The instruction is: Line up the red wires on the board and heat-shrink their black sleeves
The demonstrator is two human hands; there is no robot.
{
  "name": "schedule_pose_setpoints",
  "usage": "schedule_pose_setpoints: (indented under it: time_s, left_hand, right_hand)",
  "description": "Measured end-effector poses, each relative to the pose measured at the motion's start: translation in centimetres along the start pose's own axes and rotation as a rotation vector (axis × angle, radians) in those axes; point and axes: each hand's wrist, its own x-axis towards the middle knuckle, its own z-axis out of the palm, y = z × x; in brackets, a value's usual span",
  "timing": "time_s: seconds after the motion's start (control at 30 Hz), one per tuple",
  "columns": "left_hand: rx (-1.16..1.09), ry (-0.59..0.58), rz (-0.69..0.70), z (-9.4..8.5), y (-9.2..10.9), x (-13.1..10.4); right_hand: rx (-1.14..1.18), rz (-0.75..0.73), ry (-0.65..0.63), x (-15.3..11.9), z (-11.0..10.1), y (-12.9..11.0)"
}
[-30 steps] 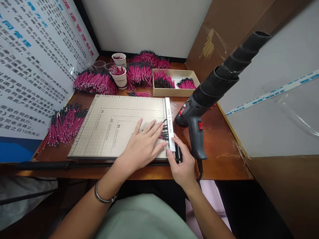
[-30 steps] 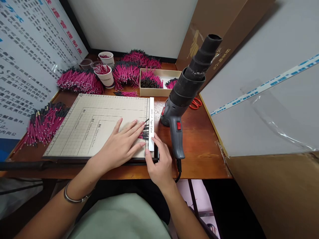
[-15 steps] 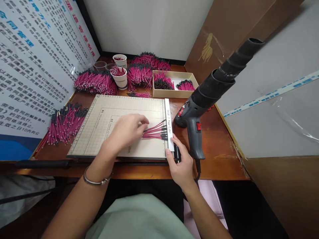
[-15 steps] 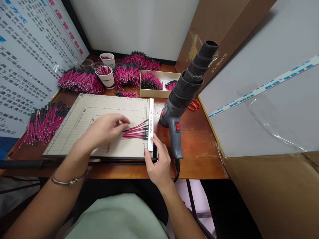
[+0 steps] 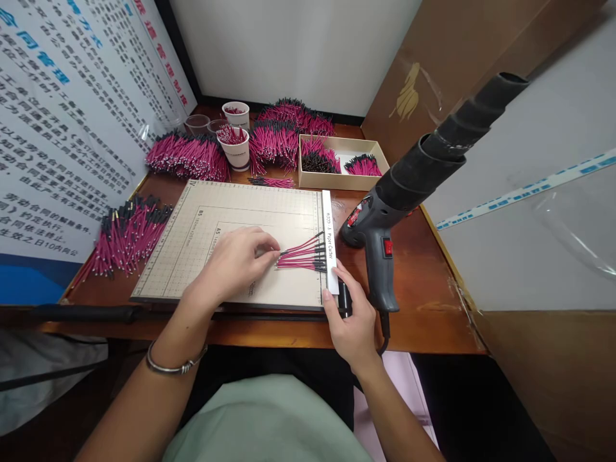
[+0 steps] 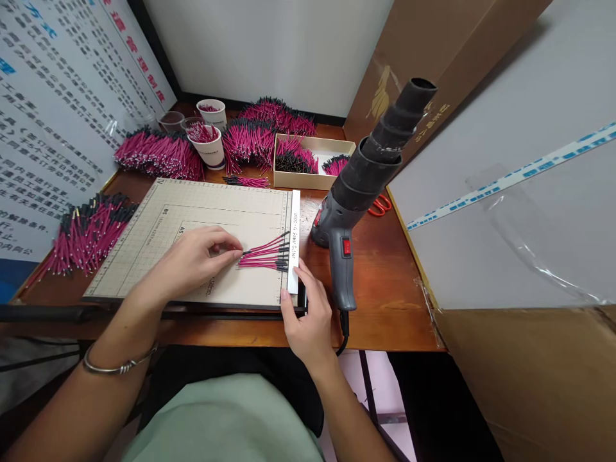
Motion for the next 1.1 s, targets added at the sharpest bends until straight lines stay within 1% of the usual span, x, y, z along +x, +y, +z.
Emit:
schedule_pose_setpoints:
  time_s: [0.13,0.27,0.4,0.47,0.53,0.6,0.67,0.77,0.87,0.97,1.1]
  left_hand:
    - [-0.005,0.0,0.006,0.0,-0.2,-0.1]
    - [0.047,0.007,0.007,0.3,-0.3,-0.2]
    - [0.1,0.07,0.018,0.7,-0.4,-0.4]
    - [0.043,0.12,0.032,0.6,-0.4,-0.9]
    - [-0.062,0.155,0.059,0.3,0.0,-1.8]
    - [-0.175,0.152,0.09,0.0,0.6,-2.9]
    - [-0.269,0.126,0.13,-0.1,1.4,-4.0]
    - [-0.356,0.099,0.199,0.3,2.4,-5.2]
    - [-0.403,0.08,0.244,1.0,2.8,-5.7]
    - [-0.437,0.073,0.263,1.6,2.9,-5.7]
    - [-0.462,0.057,0.228,1.7,2.9,-5.9]
  right_hand:
    - [0.0,0.009,0.002,0.0,0.0,0.0]
    - [0.003,0.014,-0.004,0.0,-0.1,-0.1]
    - [-0.004,0.01,-0.004,0.0,0.1,-0.1]
    - [-0.01,0.002,0.009,0.0,0.1,-0.1]
    - [-0.018,-0.015,0.049,0.1,-0.2,-0.3]
    - [-0.014,-0.036,0.102,0.2,-0.6,-1.1]
    - [0.024,-0.051,0.115,0.6,-1.1,-2.3]
    - [0.138,-0.032,0.004,1.2,-1.6,-4.2]
    - [0.217,0.013,-0.07,1.6,-1.3,-5.6]
    - [0.247,0.028,-0.09,1.7,-0.9,-6.0]
    - [0.223,-0.028,-0.116,2.1,-0.9,-5.7]
